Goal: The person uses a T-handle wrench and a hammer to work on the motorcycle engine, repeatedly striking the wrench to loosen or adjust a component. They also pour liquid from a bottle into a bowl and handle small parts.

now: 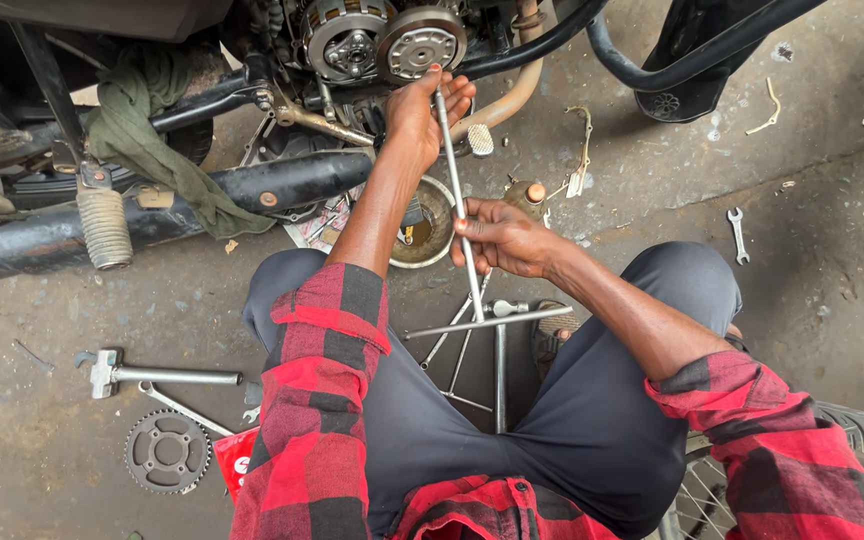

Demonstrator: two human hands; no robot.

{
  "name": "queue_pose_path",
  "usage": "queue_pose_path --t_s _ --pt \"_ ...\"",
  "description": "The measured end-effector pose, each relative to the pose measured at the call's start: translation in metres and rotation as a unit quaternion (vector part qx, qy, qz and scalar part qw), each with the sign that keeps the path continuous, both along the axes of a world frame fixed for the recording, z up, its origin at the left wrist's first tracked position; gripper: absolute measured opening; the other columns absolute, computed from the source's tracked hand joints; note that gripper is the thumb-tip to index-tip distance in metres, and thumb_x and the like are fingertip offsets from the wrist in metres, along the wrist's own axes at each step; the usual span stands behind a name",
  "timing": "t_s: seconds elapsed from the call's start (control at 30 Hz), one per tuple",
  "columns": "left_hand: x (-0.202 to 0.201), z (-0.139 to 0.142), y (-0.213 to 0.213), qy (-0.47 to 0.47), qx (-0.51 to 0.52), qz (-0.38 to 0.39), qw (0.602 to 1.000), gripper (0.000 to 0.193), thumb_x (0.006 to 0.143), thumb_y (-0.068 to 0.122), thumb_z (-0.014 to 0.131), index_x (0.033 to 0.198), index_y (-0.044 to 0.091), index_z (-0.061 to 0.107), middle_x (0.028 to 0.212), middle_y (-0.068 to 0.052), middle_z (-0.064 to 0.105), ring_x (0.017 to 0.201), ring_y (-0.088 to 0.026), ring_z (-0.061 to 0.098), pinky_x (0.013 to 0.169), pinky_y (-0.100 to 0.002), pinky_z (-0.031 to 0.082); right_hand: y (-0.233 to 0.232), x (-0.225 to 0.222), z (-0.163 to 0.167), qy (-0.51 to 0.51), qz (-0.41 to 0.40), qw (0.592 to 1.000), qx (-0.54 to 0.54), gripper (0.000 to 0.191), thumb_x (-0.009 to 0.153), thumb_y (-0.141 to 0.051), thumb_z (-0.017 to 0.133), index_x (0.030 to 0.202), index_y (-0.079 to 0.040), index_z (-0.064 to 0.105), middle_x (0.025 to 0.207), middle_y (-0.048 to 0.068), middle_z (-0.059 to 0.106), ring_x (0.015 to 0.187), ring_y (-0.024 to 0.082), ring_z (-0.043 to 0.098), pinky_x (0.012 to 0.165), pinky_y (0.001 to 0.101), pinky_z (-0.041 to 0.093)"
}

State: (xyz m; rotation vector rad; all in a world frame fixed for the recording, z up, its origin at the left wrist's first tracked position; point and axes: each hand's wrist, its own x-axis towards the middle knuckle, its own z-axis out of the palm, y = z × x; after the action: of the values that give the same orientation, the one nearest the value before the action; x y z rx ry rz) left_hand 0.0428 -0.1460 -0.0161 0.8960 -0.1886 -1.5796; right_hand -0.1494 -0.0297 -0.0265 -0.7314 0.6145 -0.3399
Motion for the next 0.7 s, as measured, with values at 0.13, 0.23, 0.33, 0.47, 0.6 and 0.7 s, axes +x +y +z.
queue_pose_path --t_s 0.13,0.23,0.33,0.47,0.6,0.7 --pt "-0.006 0.000 -0.007 0.009 -0.008 0.002 1.000 0.015 0.098 0.006 0.049 0.103 -0.002 0.061 0.086 -0.021 0.073 0.072 -0.029 0.074 0.061 -0.035 0.061 -0.003 0.003 0.010 0.032 0.011 0.999 -0.042 0.022 0.100 -0.014 0.063 0.116 -0.004 0.052 0.080 0.021 0.073 0.050 0.015 0.063 0.046 0.0263 0.050" --pt "-0.008 0.004 -0.007 0.009 -0.022 -0.001 1.000 0.017 0.098 0.009 0.047 0.093 -0.001 0.059 0.075 -0.021 0.070 0.056 -0.025 0.067 0.049 -0.033 0.053 -0.003 0.005 0.020 0.072 0.024 0.993 -0.089 0.022 0.099 -0.014 0.063 0.116 -0.004 0.053 0.079 0.021 0.073 0.047 0.014 0.061 0.043 0.0256 0.047" --pt "-0.009 0.013 0.002 0.022 0.021 -0.010 0.999 0.022 0.095 0.023 0.047 0.082 0.007 0.057 0.060 -0.008 0.059 0.036 -0.015 0.044 0.032 -0.030 0.035 0.004 0.006 0.028 0.116 0.051 0.981 -0.150 0.020 0.100 -0.017 0.061 0.112 -0.003 0.054 0.076 0.022 0.074 0.046 0.016 0.063 0.042 0.0277 0.049" --pt "-0.013 0.032 0.020 -0.046 0.025 0.005 0.999 0.018 0.094 0.021 0.052 0.086 0.006 0.059 0.060 -0.002 0.051 0.039 -0.007 0.033 0.034 -0.025 0.024 0.018 0.006 0.040 0.144 0.108 0.967 -0.182 0.022 0.096 -0.014 0.061 0.114 -0.005 0.051 0.083 0.019 0.077 0.054 0.014 0.067 0.049 0.0280 0.053" --pt "-0.017 0.057 0.047 -0.033 -0.087 -0.011 0.996 0.020 0.099 0.020 0.053 0.090 0.004 0.061 0.061 0.000 0.050 0.040 -0.006 0.033 0.034 -0.024 0.023 0.034 0.006 0.053 0.119 0.126 0.964 -0.203 0.025 0.097 -0.013 0.062 0.116 -0.003 0.049 0.087 0.019 0.079 0.059 0.016 0.070 0.055 0.0288 0.055" --pt "-0.015 0.076 0.076 -0.024 -0.120 0.010 0.992 0.018 0.102 0.020 0.051 0.094 0.006 0.058 0.061 0.002 0.047 0.041 -0.006 0.033 0.035 -0.024 0.024 0.051 0.005 0.065 0.084 0.147 0.958 -0.230 0.027 0.097 -0.012 0.062 0.119 -0.003 0.051 0.085 0.019 0.078 0.060 0.016 0.069 0.055 0.0292 0.054"
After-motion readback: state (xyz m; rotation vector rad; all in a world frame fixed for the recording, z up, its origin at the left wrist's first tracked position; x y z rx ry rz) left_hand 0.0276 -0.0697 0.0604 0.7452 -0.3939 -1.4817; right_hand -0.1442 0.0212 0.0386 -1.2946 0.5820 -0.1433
